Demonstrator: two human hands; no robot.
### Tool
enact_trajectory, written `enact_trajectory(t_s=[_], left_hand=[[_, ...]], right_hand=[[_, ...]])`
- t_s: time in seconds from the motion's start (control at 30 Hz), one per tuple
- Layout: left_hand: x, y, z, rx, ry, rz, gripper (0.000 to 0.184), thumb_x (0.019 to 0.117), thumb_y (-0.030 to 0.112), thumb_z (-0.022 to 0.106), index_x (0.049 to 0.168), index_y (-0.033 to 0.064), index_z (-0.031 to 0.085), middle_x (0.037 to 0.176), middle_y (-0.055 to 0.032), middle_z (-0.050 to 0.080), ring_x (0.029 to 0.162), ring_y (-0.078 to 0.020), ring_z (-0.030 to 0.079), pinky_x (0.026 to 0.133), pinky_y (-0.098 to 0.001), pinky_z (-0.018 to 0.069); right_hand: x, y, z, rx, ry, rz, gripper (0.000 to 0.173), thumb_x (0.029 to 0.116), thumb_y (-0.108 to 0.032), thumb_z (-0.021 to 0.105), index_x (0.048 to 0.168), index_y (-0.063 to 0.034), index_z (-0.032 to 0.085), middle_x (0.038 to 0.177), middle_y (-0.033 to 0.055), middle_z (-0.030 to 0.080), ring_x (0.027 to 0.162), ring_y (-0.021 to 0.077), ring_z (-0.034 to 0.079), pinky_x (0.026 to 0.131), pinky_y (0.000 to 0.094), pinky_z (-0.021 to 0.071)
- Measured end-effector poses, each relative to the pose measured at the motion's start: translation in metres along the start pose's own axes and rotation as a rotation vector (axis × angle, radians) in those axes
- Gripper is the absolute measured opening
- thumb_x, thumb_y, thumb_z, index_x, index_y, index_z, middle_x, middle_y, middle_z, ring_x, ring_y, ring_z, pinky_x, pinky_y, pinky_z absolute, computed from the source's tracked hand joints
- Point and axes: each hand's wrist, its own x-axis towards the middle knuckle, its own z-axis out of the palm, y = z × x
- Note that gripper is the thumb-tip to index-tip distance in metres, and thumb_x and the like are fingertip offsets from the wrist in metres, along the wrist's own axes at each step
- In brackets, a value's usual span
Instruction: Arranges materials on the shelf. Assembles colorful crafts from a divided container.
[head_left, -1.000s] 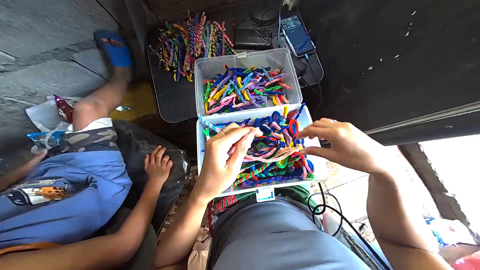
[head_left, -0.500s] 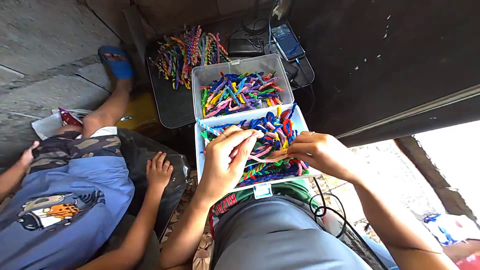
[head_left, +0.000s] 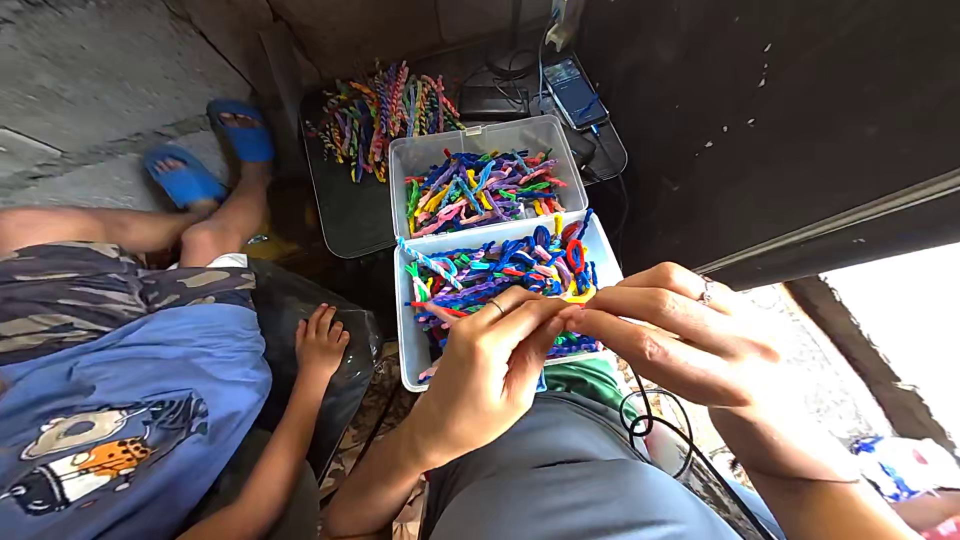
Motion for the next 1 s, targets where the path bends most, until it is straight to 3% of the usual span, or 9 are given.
enact_trajectory(t_s=[0.2,0.4,0.57,0.7,0.8,0.9,1.0], left_hand=[[-0.001,0.004,-0.014,-0.078,-0.079,-0.003,0.027,0.1058,0.011,0.052,0.102,-0.005,0.072,0.095,-0.0053,0.069,0.087,0.0036,0.062,0.078,-0.0104,0.0513],[0.002,0.003,-0.019,-0.091,-0.114,0.011,0.026,0.1046,0.01,0.052,0.098,-0.0061,0.071,0.087,-0.0035,0.064,0.08,0.004,0.059,0.073,-0.0096,0.0501],[0.004,0.004,-0.02,-0.075,-0.088,0.035,0.026,0.1046,0.01,0.052,0.096,-0.0052,0.071,0.087,-0.0031,0.065,0.08,0.0039,0.058,0.072,-0.0097,0.0488],[0.005,0.004,-0.021,-0.098,-0.086,0.029,0.025,0.1046,0.009,0.051,0.097,-0.0058,0.07,0.088,-0.004,0.066,0.08,0.0035,0.059,0.071,-0.0096,0.0498],[0.006,0.005,-0.021,-0.126,-0.109,0.023,0.026,0.1051,0.01,0.052,0.097,-0.0055,0.071,0.086,-0.0022,0.064,0.077,0.005,0.056,0.069,-0.0087,0.0477],[0.006,0.004,-0.021,-0.173,-0.138,0.011,0.026,0.1052,0.01,0.052,0.098,-0.0053,0.071,0.085,-0.0014,0.065,0.077,0.0053,0.056,0.069,-0.0092,0.0476],[0.009,0.002,-0.022,-0.172,-0.148,0.011,0.025,0.105,0.01,0.052,0.097,-0.0049,0.071,0.083,0.0001,0.063,0.074,0.0057,0.055,0.067,-0.0086,0.0467]], right_hand=[[0.004,0.003,0.004,0.171,0.013,0.053,0.004,0.0992,-0.006,0.065,0.1,-0.0045,0.069,0.094,0.0093,0.067,0.094,0.0142,0.064,0.083,0.0215,0.0512],[0.007,0.008,0.008,0.318,0.023,0.078,0.007,0.0977,-0.006,0.068,0.096,-0.0033,0.074,0.094,0.0081,0.069,0.094,0.0115,0.064,0.083,0.0195,0.0508],[0.008,0.014,0.003,0.387,0.068,0.153,0.015,0.0954,-0.016,0.074,0.103,-0.0041,0.075,0.095,0.0039,0.071,0.095,0.0076,0.066,0.083,0.0196,0.053],[0.004,0.016,-0.005,0.265,0.108,0.096,0.008,0.098,-0.011,0.069,0.105,-0.0082,0.071,0.099,0.0026,0.066,0.1,0.0094,0.064,0.087,0.0221,0.0532],[0.001,0.009,-0.004,0.115,0.049,-0.035,0.006,0.099,-0.005,0.065,0.104,-0.005,0.067,0.095,0.0085,0.063,0.091,0.0164,0.062,0.082,0.026,0.0517],[0.002,0.006,-0.007,-0.026,0.019,-0.162,0.01,0.0993,0.0,0.061,0.106,0.0007,0.069,0.092,0.0114,0.066,0.082,0.0191,0.061,0.078,0.0287,0.0498],[0.002,0.01,-0.008,-0.037,0.029,-0.151,0.012,0.0999,-0.001,0.061,0.11,-0.0015,0.067,0.097,0.0108,0.063,0.087,0.019,0.06,0.083,0.0284,0.05]])
